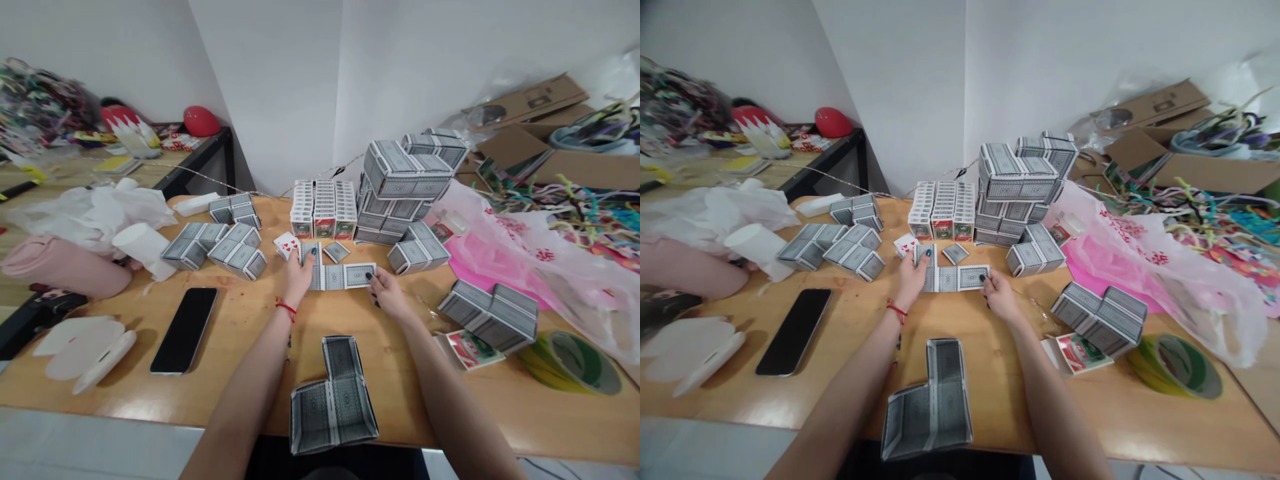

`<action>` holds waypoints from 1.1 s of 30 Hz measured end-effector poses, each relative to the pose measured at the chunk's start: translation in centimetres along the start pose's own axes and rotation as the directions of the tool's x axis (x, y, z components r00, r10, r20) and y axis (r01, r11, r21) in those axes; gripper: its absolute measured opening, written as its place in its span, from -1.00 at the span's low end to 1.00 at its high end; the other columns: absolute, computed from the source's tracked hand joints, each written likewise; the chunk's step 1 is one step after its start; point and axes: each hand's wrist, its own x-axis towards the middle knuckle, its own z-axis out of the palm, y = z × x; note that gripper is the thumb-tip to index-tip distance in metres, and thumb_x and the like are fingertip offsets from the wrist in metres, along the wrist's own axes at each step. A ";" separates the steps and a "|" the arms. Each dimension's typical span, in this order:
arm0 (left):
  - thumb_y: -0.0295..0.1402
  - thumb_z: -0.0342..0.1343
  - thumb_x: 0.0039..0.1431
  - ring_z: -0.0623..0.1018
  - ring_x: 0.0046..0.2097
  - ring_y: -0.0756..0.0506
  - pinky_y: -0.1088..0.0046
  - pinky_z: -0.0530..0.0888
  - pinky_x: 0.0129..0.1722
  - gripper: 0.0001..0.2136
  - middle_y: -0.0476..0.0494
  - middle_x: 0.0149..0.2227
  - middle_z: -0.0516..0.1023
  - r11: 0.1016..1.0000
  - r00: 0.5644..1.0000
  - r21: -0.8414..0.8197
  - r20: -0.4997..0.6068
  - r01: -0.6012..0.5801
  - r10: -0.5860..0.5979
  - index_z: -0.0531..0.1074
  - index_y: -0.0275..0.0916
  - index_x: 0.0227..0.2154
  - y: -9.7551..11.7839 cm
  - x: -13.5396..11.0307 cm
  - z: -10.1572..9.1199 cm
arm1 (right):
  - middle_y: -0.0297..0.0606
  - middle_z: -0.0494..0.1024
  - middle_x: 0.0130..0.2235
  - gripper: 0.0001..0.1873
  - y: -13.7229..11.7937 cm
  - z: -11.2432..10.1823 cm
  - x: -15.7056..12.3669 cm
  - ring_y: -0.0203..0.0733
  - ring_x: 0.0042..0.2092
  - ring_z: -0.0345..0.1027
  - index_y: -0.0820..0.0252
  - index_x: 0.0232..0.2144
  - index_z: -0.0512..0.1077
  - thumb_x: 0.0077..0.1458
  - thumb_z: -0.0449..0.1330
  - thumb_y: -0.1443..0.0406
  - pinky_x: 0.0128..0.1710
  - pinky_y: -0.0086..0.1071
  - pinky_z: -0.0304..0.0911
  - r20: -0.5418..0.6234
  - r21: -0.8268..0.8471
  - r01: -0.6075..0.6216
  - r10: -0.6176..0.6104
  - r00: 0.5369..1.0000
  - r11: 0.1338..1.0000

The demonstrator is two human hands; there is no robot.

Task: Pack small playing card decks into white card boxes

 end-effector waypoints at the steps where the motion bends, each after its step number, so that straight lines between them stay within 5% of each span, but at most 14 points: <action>1: -0.23 0.00 0.07 0.42 -0.27 -0.06 0.46 0.32 -0.27 -0.79 -0.14 -0.32 0.45 1.000 1.000 -0.004 0.005 -0.007 0.007 0.31 -0.29 -0.35 -0.1 0.0 0.0 | -0.57 0.04 -0.67 -0.68 -0.1 0.0 0.0 -0.48 -0.71 -0.09 0.14 -0.43 0.17 0.00 0.04 0.02 -0.75 -0.58 -0.07 -0.003 -0.010 0.001 -0.001 1.000 1.000; 13: -0.22 -0.01 0.08 0.42 -0.20 -0.09 0.42 0.33 -0.21 -0.79 -0.17 -0.28 0.43 1.000 1.000 -0.007 0.020 0.001 0.000 0.28 -0.28 -0.33 -0.1 -0.2 0.1 | -0.59 0.02 -0.70 -0.67 -0.6 0.0 -0.1 -0.49 -0.72 -0.14 0.14 -0.46 0.17 -0.05 0.13 0.04 -0.75 -0.58 -0.09 0.064 0.170 -0.042 0.031 0.997 0.984; 21: -0.25 0.00 0.06 0.43 -0.21 -0.13 0.36 0.34 -0.21 -0.82 -0.19 -0.29 0.45 0.995 0.999 0.094 -0.026 -0.018 0.020 0.30 -0.26 -0.34 0.3 -0.5 0.3 | -0.58 0.10 -0.70 -0.66 -0.3 0.5 -0.1 -0.48 -0.73 -0.07 0.15 -0.43 0.18 -0.02 0.07 0.01 -0.77 -0.58 -0.05 -0.004 0.052 -0.004 0.004 1.000 0.999; 24: -0.25 0.05 0.02 0.44 -0.17 -0.12 0.35 0.35 -0.16 -0.79 -0.20 -0.25 0.46 1.000 1.000 -0.019 -0.020 -0.002 0.001 0.32 -0.27 -0.32 0.4 -0.3 0.2 | -0.57 0.13 -0.70 -0.66 -0.2 0.6 0.0 -0.47 -0.74 -0.04 0.15 -0.43 0.18 -0.01 0.06 0.00 -0.78 -0.58 -0.02 -0.053 0.016 0.026 -0.025 0.998 1.000; 28: -0.30 0.19 -0.13 0.49 -0.22 -0.08 0.35 0.42 -0.19 -0.63 -0.16 -0.23 0.50 0.903 0.962 -0.371 0.238 0.216 -0.133 0.33 -0.28 -0.21 0.9 -0.2 -0.2 | -0.57 0.13 -0.69 -0.66 -0.5 0.6 0.1 -0.47 -0.73 -0.03 0.14 -0.41 0.18 0.00 0.05 0.00 -0.78 -0.58 -0.02 -0.105 0.064 0.062 -0.055 0.993 0.996; 31: -0.35 0.23 -0.19 0.52 -0.30 -0.08 0.34 0.49 -0.30 -0.57 -0.16 -0.25 0.52 0.803 0.847 -0.405 0.485 0.436 -0.215 0.34 -0.29 -0.17 1.5 -0.4 -0.5 | -0.56 0.16 -0.68 -0.65 -0.7 0.5 0.1 -0.47 -0.73 0.00 0.14 -0.40 0.19 -0.01 0.06 -0.01 -0.78 -0.58 -0.04 -0.096 0.101 0.058 -0.048 0.994 0.993; 33: -0.38 0.22 -0.18 0.52 -0.32 -0.08 0.34 0.52 -0.37 -0.58 -0.17 -0.24 0.52 0.782 0.816 -0.388 0.522 0.488 -0.250 0.36 -0.28 -0.17 1.8 -0.6 -0.6 | -0.55 0.16 -0.68 -0.66 -0.7 0.4 0.1 -0.47 -0.73 0.01 0.14 -0.39 0.19 -0.01 0.06 0.00 -0.78 -0.58 -0.06 -0.078 0.121 0.050 -0.041 0.996 0.991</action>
